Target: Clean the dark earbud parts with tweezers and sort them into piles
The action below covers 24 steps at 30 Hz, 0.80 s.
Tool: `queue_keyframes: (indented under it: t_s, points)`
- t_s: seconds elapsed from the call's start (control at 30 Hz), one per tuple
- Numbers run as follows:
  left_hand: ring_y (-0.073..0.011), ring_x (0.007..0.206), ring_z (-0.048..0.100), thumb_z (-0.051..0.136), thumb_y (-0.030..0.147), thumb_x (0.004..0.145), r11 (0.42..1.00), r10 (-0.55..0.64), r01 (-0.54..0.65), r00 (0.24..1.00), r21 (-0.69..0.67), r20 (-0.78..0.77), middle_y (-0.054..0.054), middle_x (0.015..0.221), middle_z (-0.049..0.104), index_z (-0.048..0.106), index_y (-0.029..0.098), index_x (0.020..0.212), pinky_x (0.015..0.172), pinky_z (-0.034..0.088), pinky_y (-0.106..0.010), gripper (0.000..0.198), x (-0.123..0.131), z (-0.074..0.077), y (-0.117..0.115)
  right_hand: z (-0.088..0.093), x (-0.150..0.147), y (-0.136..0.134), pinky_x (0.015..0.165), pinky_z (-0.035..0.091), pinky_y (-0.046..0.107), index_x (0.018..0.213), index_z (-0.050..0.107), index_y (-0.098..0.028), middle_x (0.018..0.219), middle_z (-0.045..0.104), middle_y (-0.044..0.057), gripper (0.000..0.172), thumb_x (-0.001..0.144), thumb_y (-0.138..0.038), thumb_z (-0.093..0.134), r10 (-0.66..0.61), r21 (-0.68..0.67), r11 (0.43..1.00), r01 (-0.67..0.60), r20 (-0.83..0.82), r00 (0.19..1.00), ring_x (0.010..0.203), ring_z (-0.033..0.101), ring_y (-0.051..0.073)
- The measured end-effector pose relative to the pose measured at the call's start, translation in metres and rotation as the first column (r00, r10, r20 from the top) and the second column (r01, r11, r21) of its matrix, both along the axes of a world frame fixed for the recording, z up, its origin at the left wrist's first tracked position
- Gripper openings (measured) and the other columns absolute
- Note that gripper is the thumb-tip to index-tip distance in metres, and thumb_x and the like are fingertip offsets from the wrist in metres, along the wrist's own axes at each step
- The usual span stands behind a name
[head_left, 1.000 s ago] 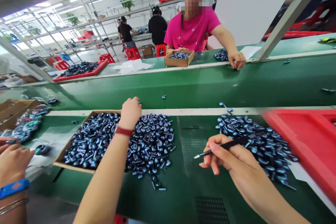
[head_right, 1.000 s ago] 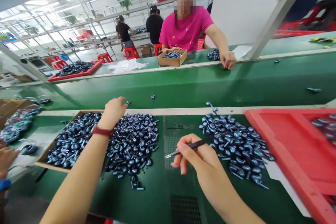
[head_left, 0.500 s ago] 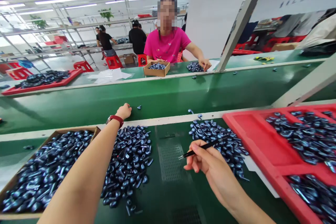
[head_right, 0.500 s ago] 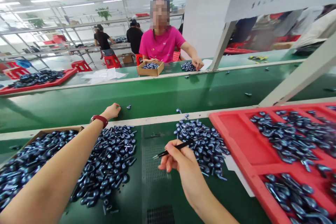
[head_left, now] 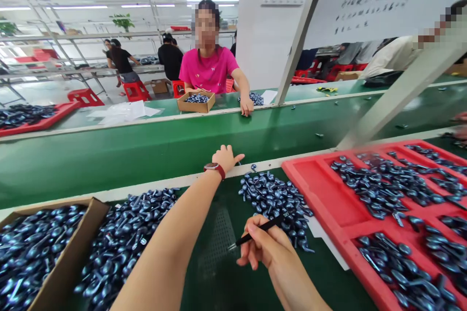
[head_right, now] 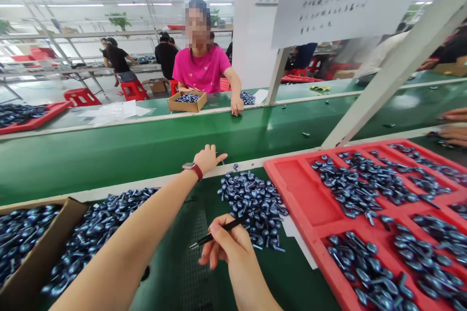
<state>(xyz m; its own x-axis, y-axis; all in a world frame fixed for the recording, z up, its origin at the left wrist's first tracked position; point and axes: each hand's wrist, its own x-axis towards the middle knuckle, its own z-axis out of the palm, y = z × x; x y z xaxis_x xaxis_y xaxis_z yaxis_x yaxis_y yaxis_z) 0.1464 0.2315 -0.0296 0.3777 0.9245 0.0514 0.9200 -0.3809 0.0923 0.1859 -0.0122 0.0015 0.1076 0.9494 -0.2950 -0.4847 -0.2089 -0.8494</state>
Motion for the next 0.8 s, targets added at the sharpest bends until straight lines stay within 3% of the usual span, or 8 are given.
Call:
queue_keyframes:
  t_s: [0.13,0.23,0.43,0.63,0.8]
  points:
    - [-0.0224,0.096,0.062,0.056,0.032,0.089,0.979,-0.203,0.203,0.979,-0.014,-0.01,-0.01,0.118,0.059,0.054,0.017,0.12,0.079,0.054,-0.043,0.034,0.026,-0.001,-0.012,0.0,0.008,-0.006,0.059,0.054,0.031,0.075,0.055,-0.018,0.054,0.063,-0.002,0.025,0.082,-0.04,0.065,-0.031,-0.008,0.999,0.031,-0.005,1.0,0.043,0.049,0.01]
    - [-0.0223,0.096,0.062,0.056,0.031,0.089,0.953,-0.302,0.302,0.953,-0.023,-0.023,-0.009,0.117,0.06,0.055,0.017,0.119,0.079,0.054,-0.043,0.033,0.02,0.0,-0.009,0.0,0.014,-0.011,0.059,0.053,0.031,0.075,0.055,-0.018,0.054,0.062,-0.002,0.023,0.083,-0.038,0.064,-0.06,-0.01,0.998,0.059,-0.011,0.998,0.043,0.049,0.01]
    - [-0.0213,0.093,0.063,0.056,0.03,0.089,0.931,-0.365,0.365,0.931,0.001,0.0,-0.009,0.114,0.061,0.056,0.016,0.117,0.077,0.054,-0.041,0.031,0.002,0.01,-0.004,-0.003,0.015,-0.013,0.06,0.052,0.03,0.075,0.054,-0.018,0.054,0.061,-0.002,0.023,0.085,-0.038,0.061,-0.08,0.0,0.997,0.08,-0.02,0.997,0.045,0.049,0.009]
    - [-0.0191,0.086,0.064,0.054,0.03,0.091,0.829,-0.559,0.551,0.818,0.09,0.139,-0.008,0.109,0.062,0.056,0.016,0.116,0.073,0.055,-0.039,0.029,0.028,0.03,-0.055,-0.009,0.004,-0.013,0.057,0.053,0.03,0.075,0.057,-0.017,0.054,0.062,-0.001,0.026,0.081,-0.041,0.065,-0.059,-0.017,0.998,0.059,-0.03,0.998,0.043,0.049,0.009]
    - [-0.0195,0.088,0.063,0.052,0.026,0.092,0.747,-0.663,0.646,0.708,0.158,0.243,-0.008,0.108,0.062,0.056,0.015,0.114,0.075,0.054,-0.039,0.025,0.043,0.035,-0.091,-0.012,-0.002,-0.014,0.056,0.054,0.03,0.076,0.058,-0.018,0.054,0.062,-0.002,0.025,0.079,-0.042,0.067,-0.065,-0.02,0.998,0.065,-0.016,0.998,0.042,0.047,0.008]
